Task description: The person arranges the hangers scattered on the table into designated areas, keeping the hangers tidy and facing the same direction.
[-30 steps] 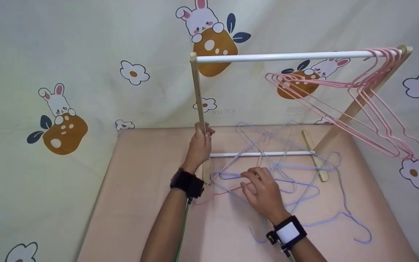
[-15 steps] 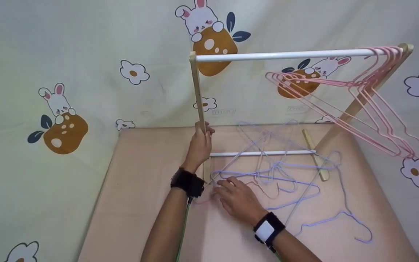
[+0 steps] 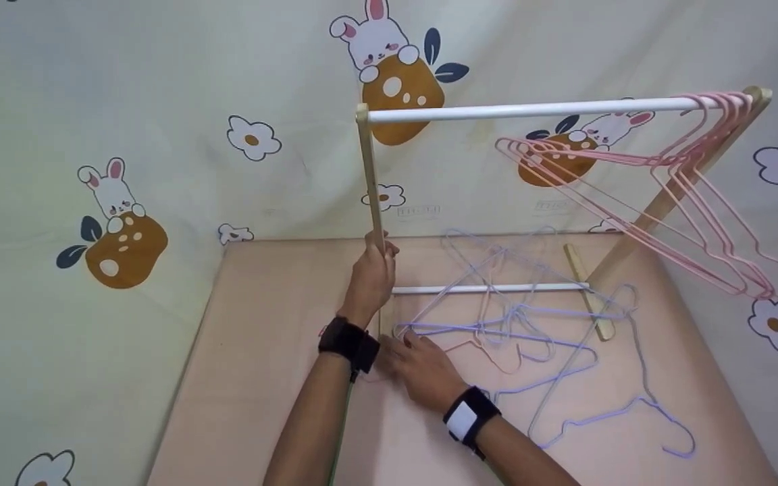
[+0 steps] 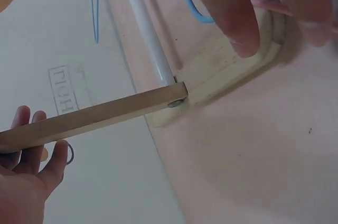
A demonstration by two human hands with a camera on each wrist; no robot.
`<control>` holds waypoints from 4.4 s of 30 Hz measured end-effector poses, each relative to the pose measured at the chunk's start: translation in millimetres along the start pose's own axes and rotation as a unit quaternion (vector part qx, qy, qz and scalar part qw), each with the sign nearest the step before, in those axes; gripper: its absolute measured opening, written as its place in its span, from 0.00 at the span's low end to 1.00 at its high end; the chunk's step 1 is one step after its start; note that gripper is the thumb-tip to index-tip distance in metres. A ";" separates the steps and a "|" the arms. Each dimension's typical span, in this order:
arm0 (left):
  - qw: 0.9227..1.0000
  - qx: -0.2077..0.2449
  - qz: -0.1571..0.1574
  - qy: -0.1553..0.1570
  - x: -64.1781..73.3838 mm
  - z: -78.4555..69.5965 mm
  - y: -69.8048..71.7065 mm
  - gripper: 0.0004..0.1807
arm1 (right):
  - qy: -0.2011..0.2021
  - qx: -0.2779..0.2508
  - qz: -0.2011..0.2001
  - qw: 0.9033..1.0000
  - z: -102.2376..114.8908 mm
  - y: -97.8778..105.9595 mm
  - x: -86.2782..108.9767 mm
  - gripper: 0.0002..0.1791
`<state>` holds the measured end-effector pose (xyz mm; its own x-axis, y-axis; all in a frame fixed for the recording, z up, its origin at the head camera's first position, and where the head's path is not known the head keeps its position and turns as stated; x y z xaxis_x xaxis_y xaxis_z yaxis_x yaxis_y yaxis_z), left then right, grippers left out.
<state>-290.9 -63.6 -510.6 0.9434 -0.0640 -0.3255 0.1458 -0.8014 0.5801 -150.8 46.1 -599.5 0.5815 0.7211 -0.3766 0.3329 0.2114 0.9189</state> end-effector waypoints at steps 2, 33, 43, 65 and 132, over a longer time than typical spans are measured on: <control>1.000 -0.013 0.003 0.002 0.7 2.0 0.5 0.18 | 0.009 0.012 0.009 1.000 3.0 -1.9 -1.7 0.25; 0.999 -0.038 -0.006 -0.011 1.9 7.1 -4.2 0.13 | 0.055 -0.050 -0.102 0.992 -6.8 93.3 7.7 0.21; 0.999 -0.033 -0.020 -0.022 4.2 6.8 -3.0 0.16 | 0.022 -0.051 -0.187 0.981 -45.0 140.4 0.8 0.15; 1.000 -0.015 -0.014 -0.018 2.0 6.4 -5.1 0.17 | -0.183 -0.348 -0.424 0.816 -123.7 196.7 15.6 0.19; 1.000 -0.011 0.022 -0.016 3.0 2.5 -1.8 0.18 | -0.249 -0.050 -0.038 0.966 -103.4 97.9 133.7 0.33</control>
<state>-289.1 -63.9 -514.4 0.9389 -0.1194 -0.3228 0.1107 -0.7834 0.6115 -117.2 231.4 -547.8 0.8517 0.2985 -0.4307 0.3302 0.3324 0.8835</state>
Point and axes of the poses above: each hand's wrist, its own x-axis away from the middle knuckle, its own y-axis out of the back of the hand, z = x × y, the point moved 5 cm from there along -x, towards the middle knuckle, and after that the axes turned 3 degrees about -z, right-handed, at the moved point
